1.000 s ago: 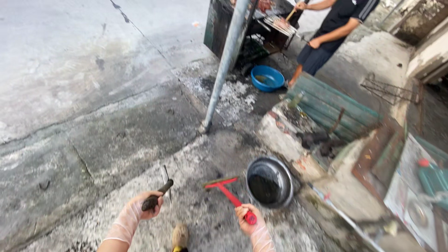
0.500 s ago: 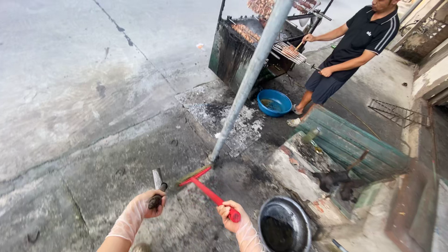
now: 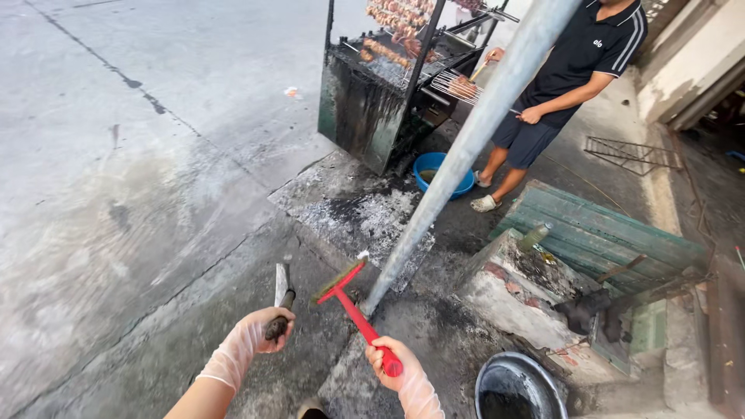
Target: The person sweeps a concrete floor using a red broom and a metal dustpan, gathering debris into a green sack. They move around an outdoor area with a charcoal grill and various tools, sweeping different sections of the ground.
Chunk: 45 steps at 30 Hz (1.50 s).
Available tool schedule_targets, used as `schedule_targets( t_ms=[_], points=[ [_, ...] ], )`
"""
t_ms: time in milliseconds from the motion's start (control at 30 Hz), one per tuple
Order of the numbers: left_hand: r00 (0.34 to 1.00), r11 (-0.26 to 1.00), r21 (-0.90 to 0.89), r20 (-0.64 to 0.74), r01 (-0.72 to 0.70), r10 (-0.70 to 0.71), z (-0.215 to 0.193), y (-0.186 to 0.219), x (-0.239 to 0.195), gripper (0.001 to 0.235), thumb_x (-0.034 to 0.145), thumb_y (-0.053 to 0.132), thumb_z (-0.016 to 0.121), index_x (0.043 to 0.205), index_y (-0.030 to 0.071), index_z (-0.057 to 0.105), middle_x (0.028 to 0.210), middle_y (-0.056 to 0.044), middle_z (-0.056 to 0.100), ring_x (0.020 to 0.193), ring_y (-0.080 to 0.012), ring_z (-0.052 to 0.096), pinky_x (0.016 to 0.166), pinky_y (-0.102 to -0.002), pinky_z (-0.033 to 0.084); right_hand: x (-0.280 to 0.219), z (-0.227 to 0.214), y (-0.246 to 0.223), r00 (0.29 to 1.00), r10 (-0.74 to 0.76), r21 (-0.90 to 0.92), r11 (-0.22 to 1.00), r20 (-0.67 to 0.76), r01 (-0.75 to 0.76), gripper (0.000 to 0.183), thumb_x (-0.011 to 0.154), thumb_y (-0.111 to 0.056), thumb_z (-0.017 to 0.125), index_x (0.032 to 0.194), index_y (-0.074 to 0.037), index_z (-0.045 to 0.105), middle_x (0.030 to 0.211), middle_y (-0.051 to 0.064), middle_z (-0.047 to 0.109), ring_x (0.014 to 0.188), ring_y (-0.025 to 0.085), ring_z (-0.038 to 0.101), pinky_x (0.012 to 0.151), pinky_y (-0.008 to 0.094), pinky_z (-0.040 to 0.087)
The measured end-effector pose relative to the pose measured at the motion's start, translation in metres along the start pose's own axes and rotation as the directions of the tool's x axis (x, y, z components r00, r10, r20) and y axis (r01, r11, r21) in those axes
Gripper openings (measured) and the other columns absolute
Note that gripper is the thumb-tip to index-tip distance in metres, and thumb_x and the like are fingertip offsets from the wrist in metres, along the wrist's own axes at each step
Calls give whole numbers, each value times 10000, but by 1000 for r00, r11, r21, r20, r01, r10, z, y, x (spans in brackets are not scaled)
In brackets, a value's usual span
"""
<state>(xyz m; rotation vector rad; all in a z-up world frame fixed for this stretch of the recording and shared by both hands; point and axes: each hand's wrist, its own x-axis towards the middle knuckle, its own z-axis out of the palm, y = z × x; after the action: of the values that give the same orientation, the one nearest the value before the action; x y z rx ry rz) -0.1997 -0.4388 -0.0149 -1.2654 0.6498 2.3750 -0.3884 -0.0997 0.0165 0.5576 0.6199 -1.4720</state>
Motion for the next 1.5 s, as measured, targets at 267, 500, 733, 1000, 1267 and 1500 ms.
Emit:
schedule_targets(
  t_ms=[267,500,733,1000,1267,1500],
  points=[
    [989,997,62,136,49,-57,9,182,66,135,908,190,669,894,79,594,682,-20,652,564,-151,618,494,-297,471,113,62,-91,987,-155,-49,986,35,157,217,918,-93,648,1076,4,534,808,84,603,578,115,600,484,231,539],
    [992,967,234,63,95,-113,67,333,116,157,917,183,659,889,58,567,664,-58,632,530,-171,588,461,-300,465,187,123,-181,906,-413,-149,906,-94,397,209,909,-93,687,1032,26,566,810,118,635,589,147,613,482,257,526],
    [974,894,434,129,111,-184,139,434,180,168,923,173,664,876,48,562,655,-60,613,508,-171,569,441,-299,459,190,171,-227,719,-615,-288,788,-324,544,170,866,-62,703,981,43,635,786,120,679,586,172,632,477,304,524],
    [922,700,699,160,145,-352,234,561,259,232,882,197,707,824,28,559,631,-89,604,463,-183,544,413,-300,466,222,216,-281,530,-724,-301,676,-442,672,87,855,-67,679,917,-18,641,723,96,647,524,182,623,434,343,512],
    [877,533,841,188,88,-442,381,637,301,180,894,180,692,814,39,613,625,-100,632,455,-168,547,397,-274,444,227,284,-340,367,-767,-309,575,-526,758,134,861,-89,718,918,13,650,695,106,639,497,189,613,407,319,477],
    [817,374,927,235,-25,-527,517,681,366,209,887,210,697,790,37,631,622,-79,630,445,-164,557,388,-273,453,216,314,-449,226,-755,-323,503,-616,802,188,821,-66,698,981,9,636,689,70,642,495,177,612,411,322,479]
  ],
)
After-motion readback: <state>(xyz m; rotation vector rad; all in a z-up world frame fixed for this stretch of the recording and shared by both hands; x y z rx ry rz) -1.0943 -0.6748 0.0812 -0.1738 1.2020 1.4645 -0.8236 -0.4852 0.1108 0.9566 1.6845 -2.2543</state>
